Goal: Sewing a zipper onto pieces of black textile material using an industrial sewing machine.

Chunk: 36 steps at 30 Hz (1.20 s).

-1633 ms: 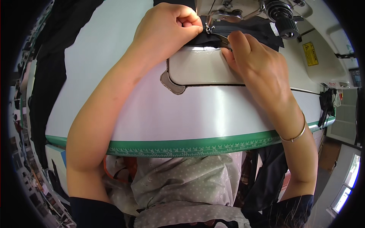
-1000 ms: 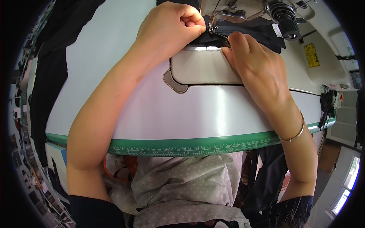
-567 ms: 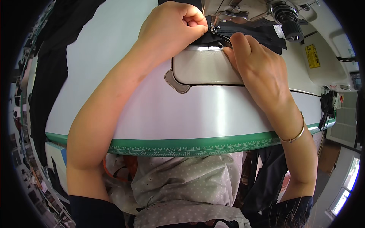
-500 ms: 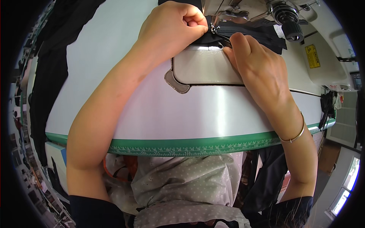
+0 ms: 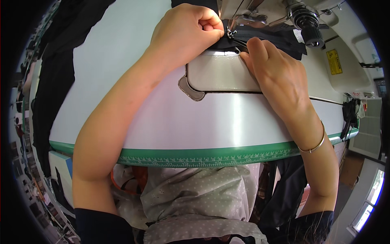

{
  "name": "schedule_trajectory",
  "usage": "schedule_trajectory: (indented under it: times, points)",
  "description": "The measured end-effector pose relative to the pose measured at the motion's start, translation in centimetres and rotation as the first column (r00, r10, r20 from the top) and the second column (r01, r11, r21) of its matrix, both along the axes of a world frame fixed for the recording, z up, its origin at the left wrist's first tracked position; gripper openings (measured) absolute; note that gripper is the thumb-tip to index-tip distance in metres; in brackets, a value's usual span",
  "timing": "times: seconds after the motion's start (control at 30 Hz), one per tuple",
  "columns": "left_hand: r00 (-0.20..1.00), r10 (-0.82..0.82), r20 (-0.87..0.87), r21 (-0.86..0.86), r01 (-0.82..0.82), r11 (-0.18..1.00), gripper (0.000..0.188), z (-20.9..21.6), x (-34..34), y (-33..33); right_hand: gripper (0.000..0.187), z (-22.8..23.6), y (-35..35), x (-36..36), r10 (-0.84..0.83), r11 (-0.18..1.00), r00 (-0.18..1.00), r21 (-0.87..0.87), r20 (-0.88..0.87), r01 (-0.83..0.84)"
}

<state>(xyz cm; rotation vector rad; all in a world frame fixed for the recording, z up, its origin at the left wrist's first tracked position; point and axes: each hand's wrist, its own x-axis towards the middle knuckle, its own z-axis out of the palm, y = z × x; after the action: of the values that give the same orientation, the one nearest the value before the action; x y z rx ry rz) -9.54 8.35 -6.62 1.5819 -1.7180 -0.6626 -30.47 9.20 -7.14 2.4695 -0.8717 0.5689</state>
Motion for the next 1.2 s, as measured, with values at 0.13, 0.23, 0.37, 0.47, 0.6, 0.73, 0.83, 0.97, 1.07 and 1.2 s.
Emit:
schedule_trajectory:
  times: [0.13,0.23,0.37,0.47,0.6,0.73,0.83,0.97,1.07,1.2]
  points:
    - [1.000,-0.018,0.020,-0.030,0.019,0.999,0.008,-0.1,0.0,0.1,0.020,0.1,0.0,-0.1,0.024,1.000,1.000,-0.018,-0.012,-0.025]
    - [1.000,-0.030,0.009,-0.067,0.031,0.997,0.007,-0.2,-0.1,0.2,0.026,0.0,0.3,-0.1,-0.017,0.998,1.000,0.057,0.022,0.015]
    - [0.999,-0.018,0.028,-0.071,0.020,0.997,0.006,-0.3,-0.1,0.2,0.021,0.0,0.1,0.1,0.018,1.000,1.000,-0.023,0.002,-0.018]
    - [0.999,-0.014,0.031,-0.085,0.017,0.996,0.006,-0.4,-0.1,0.2,0.021,-0.1,0.0,0.0,0.033,0.999,0.999,-0.026,-0.003,-0.034]
    - [0.999,-0.014,0.032,-0.099,0.017,0.995,0.006,-0.3,-0.2,0.2,0.022,-0.2,-0.5,-0.1,0.044,0.998,0.999,-0.053,-0.031,-0.045]
    - [0.999,-0.005,0.045,-0.100,0.010,0.995,0.006,-0.3,-0.1,0.1,0.020,-0.1,-0.5,-0.2,0.037,0.999,0.998,-0.026,-0.042,-0.038]
    - [0.985,-0.064,0.160,-0.088,0.079,0.993,0.012,-0.7,0.4,-0.1,0.016,0.4,-0.2,-0.7,0.062,0.993,0.992,0.092,0.110,-0.072]
    - [0.910,-0.008,0.414,-0.387,0.184,0.903,0.054,-2.0,2.5,-0.1,0.017,0.2,0.7,-6.0,-0.168,0.936,0.929,0.348,0.330,0.046]
    - [0.841,0.076,0.536,-0.336,0.130,0.933,0.058,-2.0,3.3,0.4,0.019,0.4,0.8,-11.4,-0.441,0.864,0.818,0.424,0.370,0.273]
    - [0.773,-0.060,0.631,-0.056,0.122,0.991,0.065,-0.5,3.7,-0.3,0.030,1.4,-0.6,-14.4,-0.434,0.879,0.894,0.271,0.112,0.393]
